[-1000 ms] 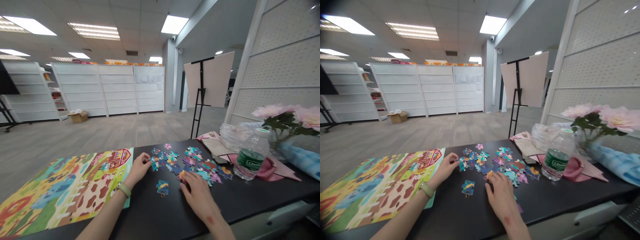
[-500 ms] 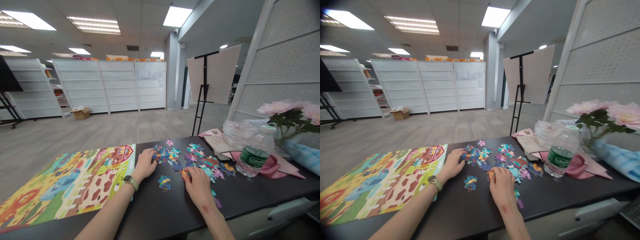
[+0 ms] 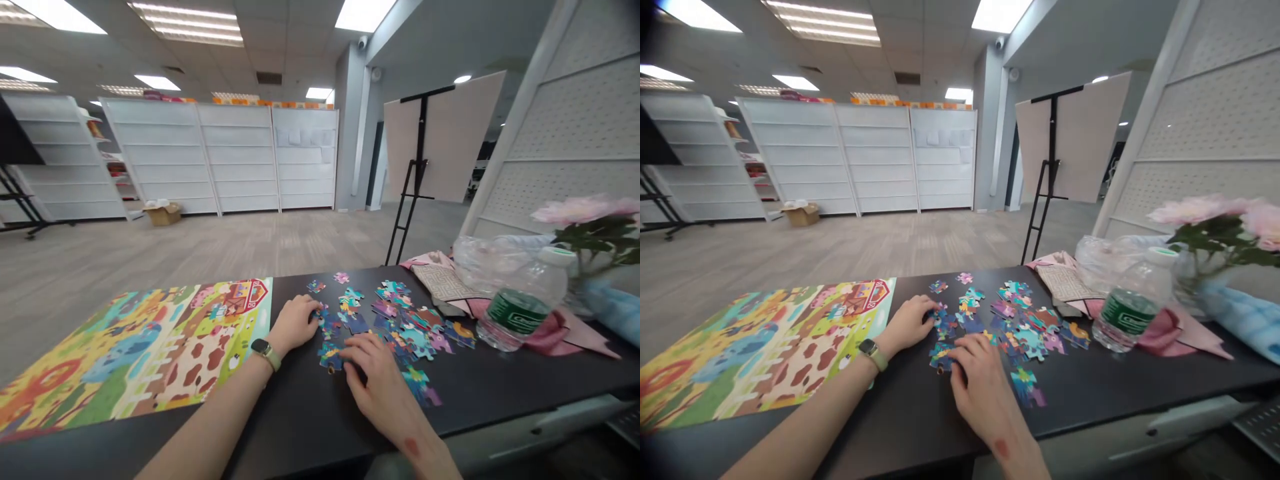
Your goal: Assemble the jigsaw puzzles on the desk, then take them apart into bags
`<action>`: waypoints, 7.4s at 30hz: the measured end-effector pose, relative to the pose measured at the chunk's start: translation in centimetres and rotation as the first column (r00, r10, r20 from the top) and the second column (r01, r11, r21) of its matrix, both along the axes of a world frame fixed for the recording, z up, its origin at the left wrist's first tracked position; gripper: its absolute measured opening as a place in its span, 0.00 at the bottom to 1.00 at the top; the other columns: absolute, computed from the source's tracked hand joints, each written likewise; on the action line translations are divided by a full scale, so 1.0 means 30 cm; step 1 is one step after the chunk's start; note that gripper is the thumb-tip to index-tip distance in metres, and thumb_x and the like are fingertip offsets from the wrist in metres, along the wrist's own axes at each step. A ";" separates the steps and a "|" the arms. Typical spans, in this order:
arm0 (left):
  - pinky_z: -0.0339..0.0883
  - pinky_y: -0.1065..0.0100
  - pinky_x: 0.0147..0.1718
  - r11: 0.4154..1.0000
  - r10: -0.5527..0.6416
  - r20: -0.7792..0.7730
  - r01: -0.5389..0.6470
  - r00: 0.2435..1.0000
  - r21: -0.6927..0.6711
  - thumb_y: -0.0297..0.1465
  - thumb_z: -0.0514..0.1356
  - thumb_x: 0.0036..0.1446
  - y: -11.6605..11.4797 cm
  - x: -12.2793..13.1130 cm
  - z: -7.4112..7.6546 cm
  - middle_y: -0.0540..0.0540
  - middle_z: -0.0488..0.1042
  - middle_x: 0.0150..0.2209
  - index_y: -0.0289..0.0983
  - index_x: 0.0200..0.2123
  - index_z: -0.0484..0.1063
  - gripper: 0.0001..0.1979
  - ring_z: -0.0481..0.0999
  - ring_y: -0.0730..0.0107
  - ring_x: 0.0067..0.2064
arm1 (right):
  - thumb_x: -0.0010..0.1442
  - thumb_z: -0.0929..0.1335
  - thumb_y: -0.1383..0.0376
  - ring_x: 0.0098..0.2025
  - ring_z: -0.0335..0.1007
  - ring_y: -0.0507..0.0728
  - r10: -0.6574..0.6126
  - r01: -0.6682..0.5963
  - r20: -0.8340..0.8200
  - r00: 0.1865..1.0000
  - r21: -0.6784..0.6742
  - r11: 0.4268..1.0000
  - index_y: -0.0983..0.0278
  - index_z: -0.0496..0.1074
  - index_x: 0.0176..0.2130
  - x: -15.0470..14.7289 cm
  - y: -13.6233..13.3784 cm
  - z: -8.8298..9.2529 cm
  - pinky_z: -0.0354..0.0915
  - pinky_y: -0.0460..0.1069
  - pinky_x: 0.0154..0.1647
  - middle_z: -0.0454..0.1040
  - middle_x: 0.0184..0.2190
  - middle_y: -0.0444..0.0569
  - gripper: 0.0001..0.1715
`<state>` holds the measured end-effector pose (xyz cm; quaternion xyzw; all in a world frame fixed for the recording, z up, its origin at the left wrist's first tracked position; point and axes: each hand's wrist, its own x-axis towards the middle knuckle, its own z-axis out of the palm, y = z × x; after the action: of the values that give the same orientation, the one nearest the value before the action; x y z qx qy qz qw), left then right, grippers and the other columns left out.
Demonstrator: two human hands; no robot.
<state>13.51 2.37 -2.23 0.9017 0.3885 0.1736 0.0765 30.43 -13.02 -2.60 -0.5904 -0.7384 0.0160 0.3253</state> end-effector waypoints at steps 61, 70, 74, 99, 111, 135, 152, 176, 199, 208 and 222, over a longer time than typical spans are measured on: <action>0.67 0.69 0.40 0.823 -0.489 0.054 0.481 0.870 -0.301 0.39 0.72 0.47 -0.047 -0.019 0.075 0.46 0.80 0.38 0.41 0.44 0.80 0.20 0.77 0.62 0.41 | 0.61 0.68 0.64 0.49 0.70 0.62 -0.089 0.075 -0.108 0.990 -0.127 0.989 0.59 0.78 0.37 0.010 0.024 -0.049 0.64 0.59 0.54 0.75 0.43 0.52 0.08; 0.69 0.71 0.38 0.793 -0.492 0.130 0.504 0.861 -0.343 0.38 0.73 0.48 -0.027 -0.018 0.053 0.46 0.80 0.37 0.40 0.42 0.81 0.17 0.78 0.64 0.38 | 0.64 0.65 0.65 0.52 0.68 0.63 -0.063 0.060 -0.033 0.997 -0.096 0.994 0.58 0.80 0.38 0.018 0.032 -0.064 0.62 0.62 0.57 0.75 0.47 0.52 0.12; 0.69 0.72 0.37 0.792 -0.470 0.155 0.493 0.869 -0.361 0.38 0.73 0.46 -0.029 -0.021 0.047 0.47 0.80 0.36 0.40 0.42 0.80 0.18 0.78 0.65 0.37 | 0.63 0.64 0.65 0.51 0.68 0.63 -0.033 0.030 -0.033 0.999 -0.108 0.994 0.58 0.79 0.36 0.013 0.024 -0.050 0.63 0.61 0.55 0.75 0.46 0.52 0.13; 0.66 0.63 0.51 0.947 -0.292 0.153 0.308 0.944 -0.089 0.28 0.60 0.60 0.020 -0.026 -0.010 0.46 0.78 0.47 0.40 0.49 0.75 0.14 0.75 0.60 0.49 | 0.50 0.59 0.72 0.48 0.75 0.58 -0.188 0.139 -0.581 0.792 -0.128 0.982 0.60 0.69 0.48 0.068 0.041 -0.088 0.69 0.55 0.53 0.76 0.48 0.51 0.27; 0.61 0.61 0.59 0.924 -0.366 0.214 0.381 0.906 -0.033 0.21 0.58 0.50 0.006 -0.025 -0.027 0.42 0.71 0.57 0.38 0.58 0.68 0.29 0.68 0.58 0.58 | 0.56 0.61 0.72 0.59 0.63 0.62 -0.021 0.009 -0.145 0.989 -0.084 0.996 0.59 0.73 0.48 0.003 -0.017 -0.017 0.58 0.61 0.62 0.72 0.53 0.52 0.22; 0.68 0.67 0.38 0.974 -0.178 0.253 0.207 0.951 -0.096 0.40 0.71 0.45 0.021 -0.021 -0.018 0.46 0.71 0.40 0.38 0.46 0.74 0.25 0.74 0.63 0.39 | 0.64 0.61 0.68 0.57 0.68 0.59 0.017 -0.037 -0.177 0.984 -0.110 0.993 0.55 0.75 0.44 0.014 0.000 -0.039 0.61 0.60 0.60 0.74 0.54 0.48 0.17; 0.66 0.61 0.39 0.972 0.223 0.056 -0.226 0.973 0.059 0.51 0.61 0.55 0.022 -0.031 -0.015 0.42 0.76 0.36 0.40 0.42 0.78 0.22 0.73 0.52 0.43 | 0.66 0.63 0.61 0.52 0.71 0.63 -0.177 0.183 0.100 0.979 -0.054 0.982 0.53 0.77 0.46 0.250 0.028 -0.062 0.64 0.61 0.52 0.80 0.47 0.48 0.15; 0.66 0.60 0.47 1.000 -0.021 0.157 0.020 0.987 0.008 0.34 0.61 0.58 0.003 -0.030 0.026 0.44 0.75 0.40 0.41 0.43 0.77 0.10 0.71 0.56 0.45 | 0.65 0.62 0.68 0.45 0.73 0.56 0.317 -0.342 -0.181 0.931 -0.127 0.931 0.60 0.75 0.38 -0.169 -0.077 0.034 0.69 0.50 0.47 0.77 0.43 0.50 0.12; 0.68 0.64 0.47 0.970 0.235 0.159 -0.221 0.959 -0.101 0.31 0.51 0.62 0.157 -0.123 -0.039 0.42 0.80 0.42 0.38 0.41 0.78 0.16 0.78 0.58 0.45 | 0.56 0.67 0.60 0.37 0.74 0.59 -0.297 0.268 -0.172 0.939 -0.171 0.948 0.59 0.72 0.39 0.206 -0.034 -0.044 0.68 0.53 0.40 0.76 0.35 0.49 0.10; 0.69 0.66 0.43 0.965 0.229 0.132 -0.207 0.964 -0.158 0.41 0.59 0.57 0.139 -0.180 -0.014 0.44 0.81 0.41 0.38 0.44 0.77 0.17 0.79 0.58 0.43 | 0.63 0.61 0.61 0.40 0.73 0.60 -0.279 0.266 -0.270 0.922 -0.083 0.960 0.60 0.70 0.36 0.162 -0.016 -0.049 0.67 0.54 0.43 0.75 0.36 0.50 0.10; 0.71 0.64 0.42 0.964 0.142 0.262 -0.073 0.955 -0.256 0.27 0.68 0.42 0.121 -0.166 -0.016 0.45 0.74 0.43 0.38 0.50 0.74 0.27 0.76 0.61 0.42 | 0.61 0.62 0.54 0.41 0.74 0.61 -0.269 0.243 -0.230 0.935 -0.133 0.961 0.60 0.73 0.38 0.168 0.004 -0.058 0.68 0.56 0.46 0.77 0.38 0.51 0.16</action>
<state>8.54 6.00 -2.71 0.8295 0.4413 0.2533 0.2305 35.48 -12.90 -4.34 -0.6910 -0.6073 0.0845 0.3828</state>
